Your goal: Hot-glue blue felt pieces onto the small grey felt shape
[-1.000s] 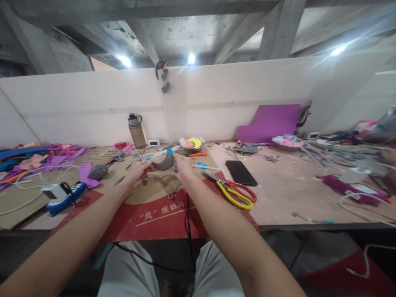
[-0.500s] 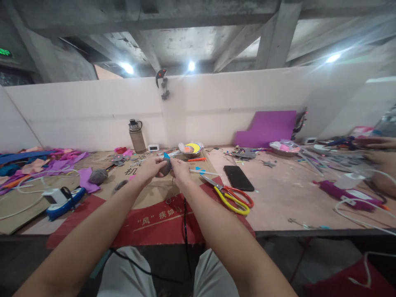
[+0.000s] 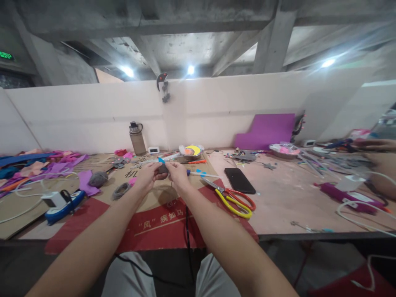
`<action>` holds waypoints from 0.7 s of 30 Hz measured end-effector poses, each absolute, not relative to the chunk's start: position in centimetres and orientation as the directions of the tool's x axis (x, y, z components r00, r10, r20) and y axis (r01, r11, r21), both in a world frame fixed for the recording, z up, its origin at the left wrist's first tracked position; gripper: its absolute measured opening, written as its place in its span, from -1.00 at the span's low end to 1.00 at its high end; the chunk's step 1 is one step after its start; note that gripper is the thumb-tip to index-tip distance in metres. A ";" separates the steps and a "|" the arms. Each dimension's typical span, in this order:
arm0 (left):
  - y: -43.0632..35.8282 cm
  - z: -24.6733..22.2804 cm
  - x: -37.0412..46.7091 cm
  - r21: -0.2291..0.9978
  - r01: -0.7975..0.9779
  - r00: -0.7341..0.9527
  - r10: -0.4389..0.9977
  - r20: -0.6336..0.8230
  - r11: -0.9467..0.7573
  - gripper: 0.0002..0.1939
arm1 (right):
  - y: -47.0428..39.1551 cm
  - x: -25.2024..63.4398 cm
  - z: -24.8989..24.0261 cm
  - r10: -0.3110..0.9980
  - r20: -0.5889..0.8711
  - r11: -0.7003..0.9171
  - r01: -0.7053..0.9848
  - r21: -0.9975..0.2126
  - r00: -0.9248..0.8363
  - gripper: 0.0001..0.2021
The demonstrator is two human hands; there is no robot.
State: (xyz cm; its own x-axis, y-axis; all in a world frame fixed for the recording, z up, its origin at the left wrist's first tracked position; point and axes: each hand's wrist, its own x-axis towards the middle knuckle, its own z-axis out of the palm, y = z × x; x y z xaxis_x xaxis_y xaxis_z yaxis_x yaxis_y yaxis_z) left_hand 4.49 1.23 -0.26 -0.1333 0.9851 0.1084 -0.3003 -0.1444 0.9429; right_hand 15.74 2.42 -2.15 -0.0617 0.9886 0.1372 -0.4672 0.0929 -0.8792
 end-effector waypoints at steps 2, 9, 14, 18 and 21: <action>1.2 -0.4 4.5 0.940 -0.315 -0.134 0.987 0.092 -0.131 -0.91 | 2.4 15.7 -2.2 0.988 0.141 0.098 -0.461 -0.882 -0.060 -0.72; 1.1 -0.4 4.6 0.929 -0.352 -0.091 0.992 0.083 -0.110 -0.94 | 2.5 15.7 -2.0 0.987 0.147 0.105 -0.456 -0.884 -0.058 -0.73; 1.3 -0.6 4.4 0.934 -0.342 -0.087 0.994 0.073 -0.099 -0.89 | 2.4 15.6 -2.0 0.989 0.147 0.117 -0.449 -0.886 -0.032 -0.72; 1.2 -0.8 4.1 0.946 -0.315 -0.096 0.994 0.045 -0.073 -0.85 | 2.4 15.4 -2.1 0.988 0.155 0.132 -0.439 -0.889 -0.017 -0.72; 1.0 -0.8 4.1 0.946 -0.317 -0.098 0.994 0.040 -0.069 -0.86 | 2.3 15.3 -2.2 0.987 0.159 0.138 -0.431 -0.892 -0.012 -0.74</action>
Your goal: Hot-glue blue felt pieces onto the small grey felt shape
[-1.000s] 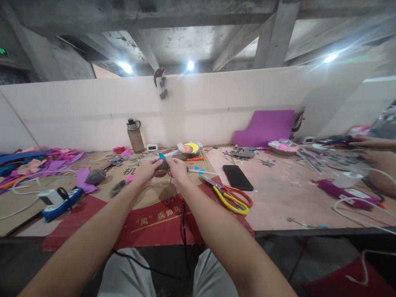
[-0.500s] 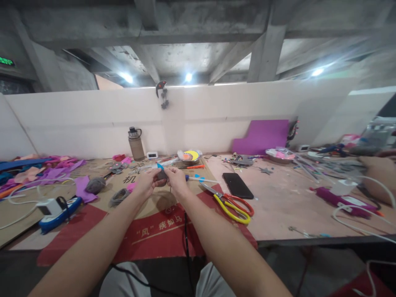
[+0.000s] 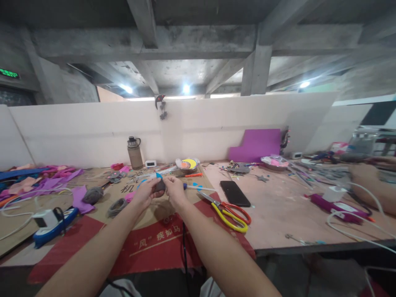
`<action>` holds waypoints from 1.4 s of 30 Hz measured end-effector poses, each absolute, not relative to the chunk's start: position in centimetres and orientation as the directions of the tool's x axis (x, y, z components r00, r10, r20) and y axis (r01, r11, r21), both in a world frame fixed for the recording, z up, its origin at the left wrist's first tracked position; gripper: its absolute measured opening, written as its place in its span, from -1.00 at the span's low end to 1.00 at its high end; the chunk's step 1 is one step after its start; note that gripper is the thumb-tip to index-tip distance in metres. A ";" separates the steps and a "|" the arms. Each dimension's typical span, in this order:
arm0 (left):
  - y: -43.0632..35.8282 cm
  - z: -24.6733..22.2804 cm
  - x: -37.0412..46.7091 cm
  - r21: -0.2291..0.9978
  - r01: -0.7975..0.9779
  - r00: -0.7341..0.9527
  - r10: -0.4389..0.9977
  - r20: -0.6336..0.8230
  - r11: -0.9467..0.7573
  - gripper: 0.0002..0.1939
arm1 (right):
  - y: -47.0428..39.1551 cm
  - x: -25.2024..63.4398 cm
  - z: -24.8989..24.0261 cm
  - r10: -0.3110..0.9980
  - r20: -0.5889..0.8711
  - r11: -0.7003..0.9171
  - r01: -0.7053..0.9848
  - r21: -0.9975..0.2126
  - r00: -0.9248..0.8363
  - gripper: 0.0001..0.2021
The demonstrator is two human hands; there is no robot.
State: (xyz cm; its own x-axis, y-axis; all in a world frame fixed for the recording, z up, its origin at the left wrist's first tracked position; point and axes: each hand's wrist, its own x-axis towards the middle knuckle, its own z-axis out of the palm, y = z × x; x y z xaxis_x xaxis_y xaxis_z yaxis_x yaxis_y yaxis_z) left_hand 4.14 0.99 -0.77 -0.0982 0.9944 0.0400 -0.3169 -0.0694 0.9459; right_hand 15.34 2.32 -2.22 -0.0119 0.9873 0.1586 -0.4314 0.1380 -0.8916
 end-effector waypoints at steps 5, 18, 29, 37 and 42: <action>1.0 -0.8 4.2 0.942 -0.330 -0.128 0.992 0.021 -0.063 -0.89 | 2.2 15.3 -2.4 0.987 0.163 0.141 -0.420 -0.897 -0.017 -0.76; 1.5 -1.4 4.4 0.934 -0.348 -0.185 0.983 0.014 -0.079 -0.87 | 2.0 15.0 -2.3 0.989 0.150 0.133 -0.412 -0.901 -0.008 -0.75; 1.2 -1.0 4.6 0.924 -0.373 -0.131 0.991 0.041 -0.088 -0.94 | 2.4 15.2 -2.4 0.990 0.138 0.128 -0.433 -0.892 0.008 -0.72; 1.2 -1.3 4.4 0.934 -0.353 -0.134 0.991 -0.002 -0.045 -0.84 | 2.3 15.4 -2.3 0.992 0.128 0.116 -0.428 -0.896 0.002 -0.73; 1.2 -1.1 4.5 0.930 -0.361 -0.125 0.992 0.019 -0.064 -0.88 | 2.3 15.5 -2.3 0.992 0.127 0.118 -0.430 -0.895 0.007 -0.73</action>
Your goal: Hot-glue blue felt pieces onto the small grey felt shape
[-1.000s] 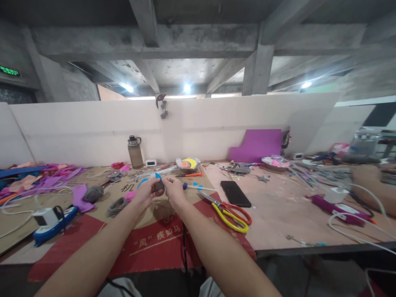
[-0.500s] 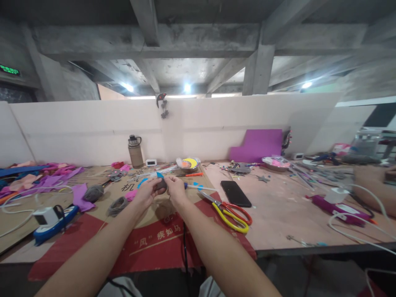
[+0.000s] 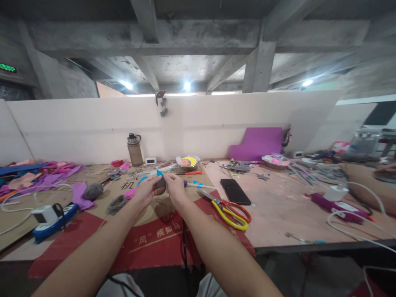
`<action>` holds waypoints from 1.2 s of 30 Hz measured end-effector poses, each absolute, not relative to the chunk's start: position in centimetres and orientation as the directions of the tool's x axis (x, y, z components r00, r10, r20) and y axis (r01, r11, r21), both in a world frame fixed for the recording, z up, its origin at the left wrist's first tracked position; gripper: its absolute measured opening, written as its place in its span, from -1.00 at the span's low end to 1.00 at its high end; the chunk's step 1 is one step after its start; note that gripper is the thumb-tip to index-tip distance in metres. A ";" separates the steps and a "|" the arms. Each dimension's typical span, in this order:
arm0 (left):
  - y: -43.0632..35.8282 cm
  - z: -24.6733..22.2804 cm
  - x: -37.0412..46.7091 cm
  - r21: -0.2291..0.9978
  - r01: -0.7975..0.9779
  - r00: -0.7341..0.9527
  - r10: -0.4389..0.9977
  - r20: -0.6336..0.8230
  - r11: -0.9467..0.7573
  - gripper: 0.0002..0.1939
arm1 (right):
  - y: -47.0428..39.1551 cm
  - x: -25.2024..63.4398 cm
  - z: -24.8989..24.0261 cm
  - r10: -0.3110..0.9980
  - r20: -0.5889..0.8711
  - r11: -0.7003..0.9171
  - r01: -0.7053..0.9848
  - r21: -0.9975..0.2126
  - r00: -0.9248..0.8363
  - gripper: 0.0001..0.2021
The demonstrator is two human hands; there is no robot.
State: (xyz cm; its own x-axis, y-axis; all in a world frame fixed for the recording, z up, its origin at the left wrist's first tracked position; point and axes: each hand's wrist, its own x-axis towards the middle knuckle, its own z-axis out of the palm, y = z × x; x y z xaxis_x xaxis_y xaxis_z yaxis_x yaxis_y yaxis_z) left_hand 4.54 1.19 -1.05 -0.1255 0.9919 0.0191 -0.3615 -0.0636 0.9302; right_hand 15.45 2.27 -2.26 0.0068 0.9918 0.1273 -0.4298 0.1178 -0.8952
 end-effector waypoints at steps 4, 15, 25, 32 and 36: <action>1.4 -1.2 4.5 0.934 -0.352 -0.126 0.992 0.026 -0.069 -0.87 | 2.1 15.5 -2.2 0.991 0.135 0.119 -0.432 -0.894 -0.005 -0.71; 1.6 -1.6 4.5 0.932 -0.347 -0.159 0.986 0.052 -0.105 -0.87 | 2.0 15.2 -2.4 0.989 0.145 0.128 -0.411 -0.903 -0.010 -0.73; 1.3 -1.1 4.5 0.917 -0.390 -0.096 0.994 0.053 -0.087 -0.89 | 2.4 15.5 -2.5 0.989 0.148 0.133 -0.414 -0.901 -0.005 -0.70; 1.5 -1.4 4.4 0.922 -0.374 -0.099 0.993 0.067 -0.099 -0.88 | 2.5 15.5 -2.6 0.989 0.150 0.138 -0.404 -0.904 0.001 -0.71; 1.6 -1.6 4.5 0.928 -0.359 -0.101 0.992 0.071 -0.103 -0.86 | 2.6 15.6 -2.7 0.989 0.151 0.136 -0.408 -0.903 -0.002 -0.69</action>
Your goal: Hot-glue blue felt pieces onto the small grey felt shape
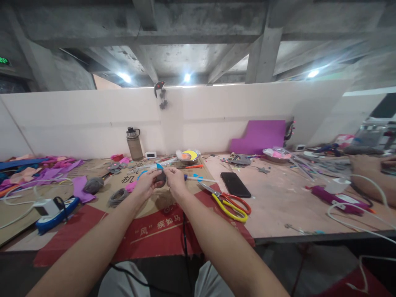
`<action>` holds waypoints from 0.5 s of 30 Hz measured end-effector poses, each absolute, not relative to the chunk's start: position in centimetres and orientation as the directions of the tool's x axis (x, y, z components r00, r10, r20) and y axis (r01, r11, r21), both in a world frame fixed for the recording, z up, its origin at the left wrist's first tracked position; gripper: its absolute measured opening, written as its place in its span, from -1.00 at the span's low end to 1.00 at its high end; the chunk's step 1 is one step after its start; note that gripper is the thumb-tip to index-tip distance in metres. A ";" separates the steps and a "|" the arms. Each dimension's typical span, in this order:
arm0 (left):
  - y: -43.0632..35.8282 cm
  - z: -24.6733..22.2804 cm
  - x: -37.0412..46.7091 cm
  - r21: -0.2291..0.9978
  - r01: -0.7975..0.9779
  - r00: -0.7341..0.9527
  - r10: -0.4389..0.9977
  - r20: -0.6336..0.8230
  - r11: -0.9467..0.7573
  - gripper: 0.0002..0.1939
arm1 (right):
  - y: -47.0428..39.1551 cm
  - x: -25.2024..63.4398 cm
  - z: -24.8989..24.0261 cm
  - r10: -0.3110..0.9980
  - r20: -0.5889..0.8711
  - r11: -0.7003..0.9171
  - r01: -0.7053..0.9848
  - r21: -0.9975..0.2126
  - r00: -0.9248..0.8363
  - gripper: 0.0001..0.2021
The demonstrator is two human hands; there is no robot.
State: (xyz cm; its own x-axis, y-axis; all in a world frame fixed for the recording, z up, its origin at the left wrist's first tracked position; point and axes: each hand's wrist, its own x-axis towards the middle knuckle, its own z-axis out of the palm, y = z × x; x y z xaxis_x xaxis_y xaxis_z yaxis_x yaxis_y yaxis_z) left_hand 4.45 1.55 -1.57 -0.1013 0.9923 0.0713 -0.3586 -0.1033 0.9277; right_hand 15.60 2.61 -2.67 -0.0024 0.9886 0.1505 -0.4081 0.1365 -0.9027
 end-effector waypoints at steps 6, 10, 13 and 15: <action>1.5 -1.5 4.6 0.924 -0.361 -0.089 0.991 0.100 -0.125 -0.80 | 2.6 15.7 -2.7 0.988 0.153 0.136 -0.417 -0.899 -0.009 -0.70; 1.4 -1.3 4.7 0.924 -0.357 -0.116 0.988 0.100 -0.135 -0.80 | 2.3 15.8 -2.4 0.987 0.157 0.135 -0.420 -0.898 -0.019 -0.70; 1.4 -1.3 4.7 0.928 -0.345 -0.132 0.986 0.099 -0.139 -0.81 | 2.0 15.8 -2.2 0.987 0.157 0.130 -0.418 -0.899 -0.030 -0.71; 1.5 -1.3 4.6 0.933 -0.334 -0.139 0.986 0.095 -0.137 -0.82 | 1.9 15.8 -2.1 0.987 0.158 0.130 -0.413 -0.901 -0.035 -0.71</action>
State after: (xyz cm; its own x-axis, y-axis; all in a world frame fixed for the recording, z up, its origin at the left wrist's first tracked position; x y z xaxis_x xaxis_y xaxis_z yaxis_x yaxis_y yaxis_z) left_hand 4.64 1.47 -1.31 -0.1390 0.9858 0.0947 -0.3339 -0.1367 0.9326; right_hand 15.81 1.87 -2.12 -0.0351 0.9868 0.1584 -0.4134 0.1300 -0.9012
